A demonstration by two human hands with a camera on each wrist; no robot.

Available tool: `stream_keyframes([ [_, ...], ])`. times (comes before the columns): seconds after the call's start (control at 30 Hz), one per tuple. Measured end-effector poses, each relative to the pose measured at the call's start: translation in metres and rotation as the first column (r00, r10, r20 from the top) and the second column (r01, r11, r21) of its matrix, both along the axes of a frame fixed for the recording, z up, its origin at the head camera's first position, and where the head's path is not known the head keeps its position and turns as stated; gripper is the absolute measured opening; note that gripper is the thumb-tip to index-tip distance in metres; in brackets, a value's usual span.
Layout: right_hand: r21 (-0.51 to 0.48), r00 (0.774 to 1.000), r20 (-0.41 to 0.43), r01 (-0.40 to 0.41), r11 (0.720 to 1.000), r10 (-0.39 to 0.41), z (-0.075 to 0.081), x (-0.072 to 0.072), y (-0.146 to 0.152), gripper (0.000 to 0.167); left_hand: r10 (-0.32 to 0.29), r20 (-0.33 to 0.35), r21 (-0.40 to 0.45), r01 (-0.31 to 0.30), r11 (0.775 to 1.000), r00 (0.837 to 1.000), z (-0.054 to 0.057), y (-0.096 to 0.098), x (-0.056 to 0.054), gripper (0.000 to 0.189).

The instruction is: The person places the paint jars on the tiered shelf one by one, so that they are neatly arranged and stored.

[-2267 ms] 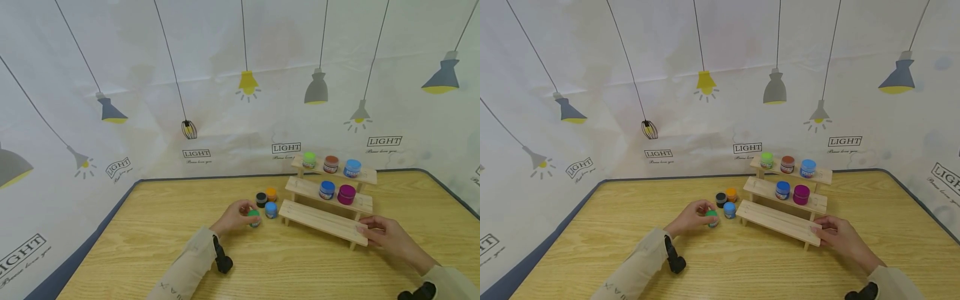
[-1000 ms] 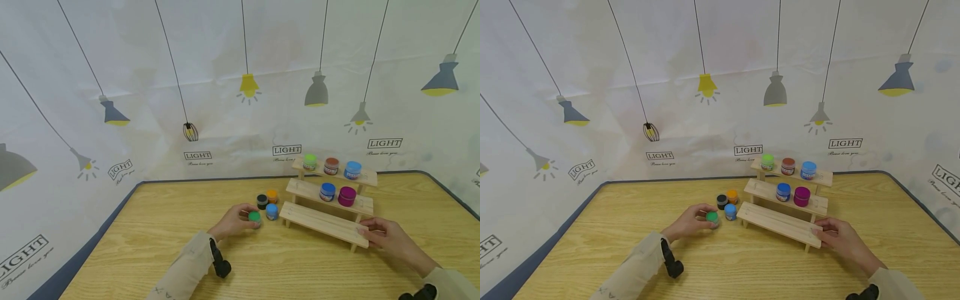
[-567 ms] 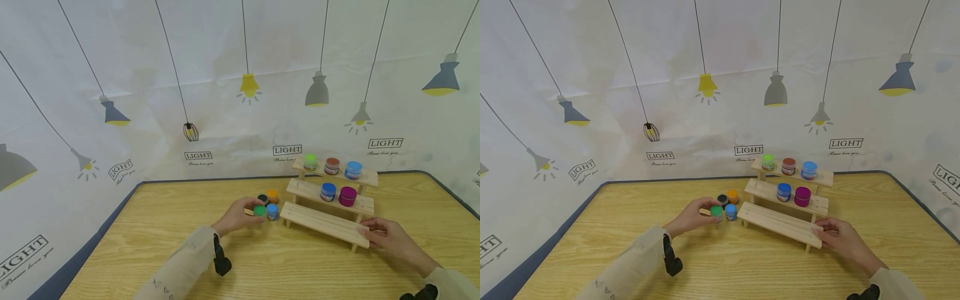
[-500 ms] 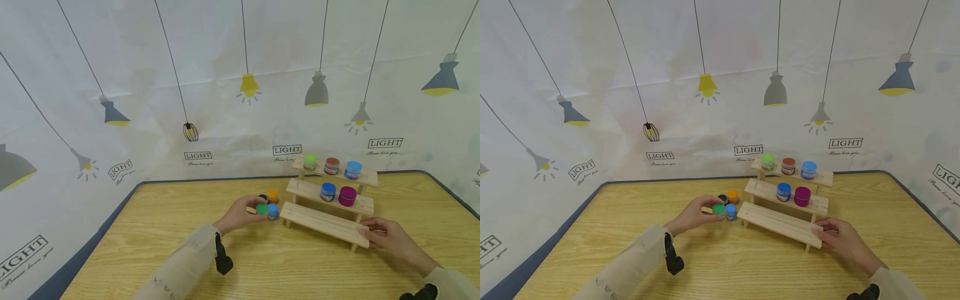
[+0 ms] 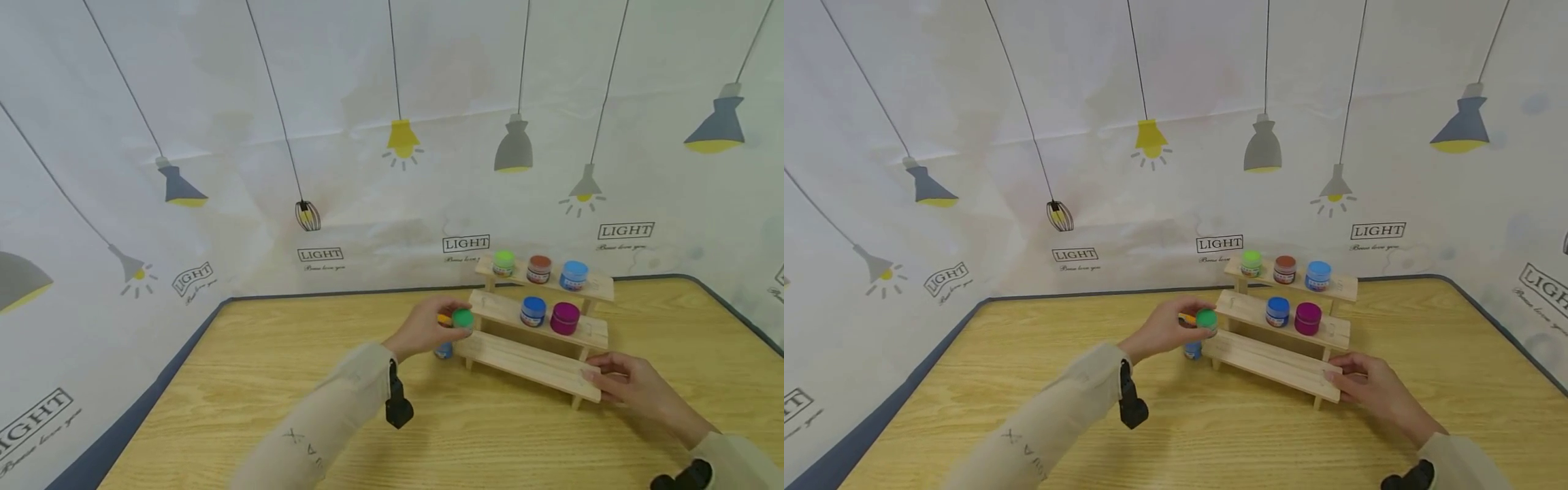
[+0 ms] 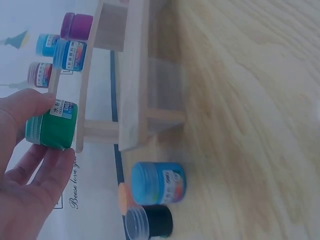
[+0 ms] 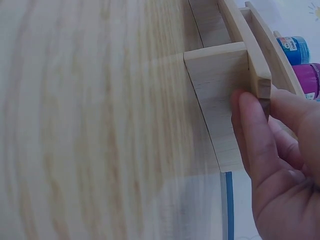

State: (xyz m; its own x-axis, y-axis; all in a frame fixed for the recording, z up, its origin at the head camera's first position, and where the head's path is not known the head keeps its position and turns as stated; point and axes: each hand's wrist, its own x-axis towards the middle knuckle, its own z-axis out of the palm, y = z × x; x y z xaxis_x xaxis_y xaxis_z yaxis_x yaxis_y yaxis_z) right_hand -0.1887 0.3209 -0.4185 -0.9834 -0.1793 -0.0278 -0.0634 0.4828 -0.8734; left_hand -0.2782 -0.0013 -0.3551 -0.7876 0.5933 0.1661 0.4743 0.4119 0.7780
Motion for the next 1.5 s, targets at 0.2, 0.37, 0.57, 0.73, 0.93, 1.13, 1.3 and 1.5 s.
stream_keyframes([
  [0.2,-0.016,1.000,0.002,-0.008,1.000,0.008,0.001,0.000,-0.001,0.043,0.033,-0.071,-0.008,-0.034,0.999,0.997,0.002,0.017,-0.007,0.040],
  [0.37,-0.021,1.000,-0.002,-0.006,1.000,0.006,0.000,0.000,0.000,0.042,0.064,-0.067,0.025,-0.063,0.998,0.996,0.003,0.026,-0.012,0.041],
  [0.57,-0.031,1.000,-0.001,-0.015,0.999,0.015,0.000,-0.001,0.000,0.043,0.090,-0.046,0.070,-0.087,0.994,0.995,0.004,0.037,-0.016,0.041],
  [0.73,-0.034,1.000,0.001,-0.022,0.999,0.022,0.001,-0.001,0.000,0.043,0.110,-0.021,0.102,-0.107,0.989,0.994,0.001,0.045,-0.019,0.037],
  [0.93,-0.022,1.000,0.013,-0.010,1.000,0.011,0.000,-0.001,0.001,0.044,0.143,0.009,0.128,-0.143,0.981,0.990,-0.001,0.054,-0.022,0.036],
  [1.13,-0.018,1.000,0.017,-0.004,1.000,0.004,0.000,-0.001,0.001,0.044,0.144,0.042,0.167,-0.149,0.975,0.989,-0.005,0.059,-0.022,0.038],
  [1.3,-0.024,1.000,0.018,0.000,1.000,0.001,-0.001,-0.001,0.001,0.044,0.148,0.087,0.209,-0.164,0.964,0.985,-0.009,0.060,-0.020,0.040],
  [1.5,-0.017,1.000,0.020,0.015,1.000,-0.015,-0.002,-0.001,0.001,0.044,0.161,0.094,0.245,-0.179,0.953,0.983,-0.015,0.060,-0.018,0.040],
])
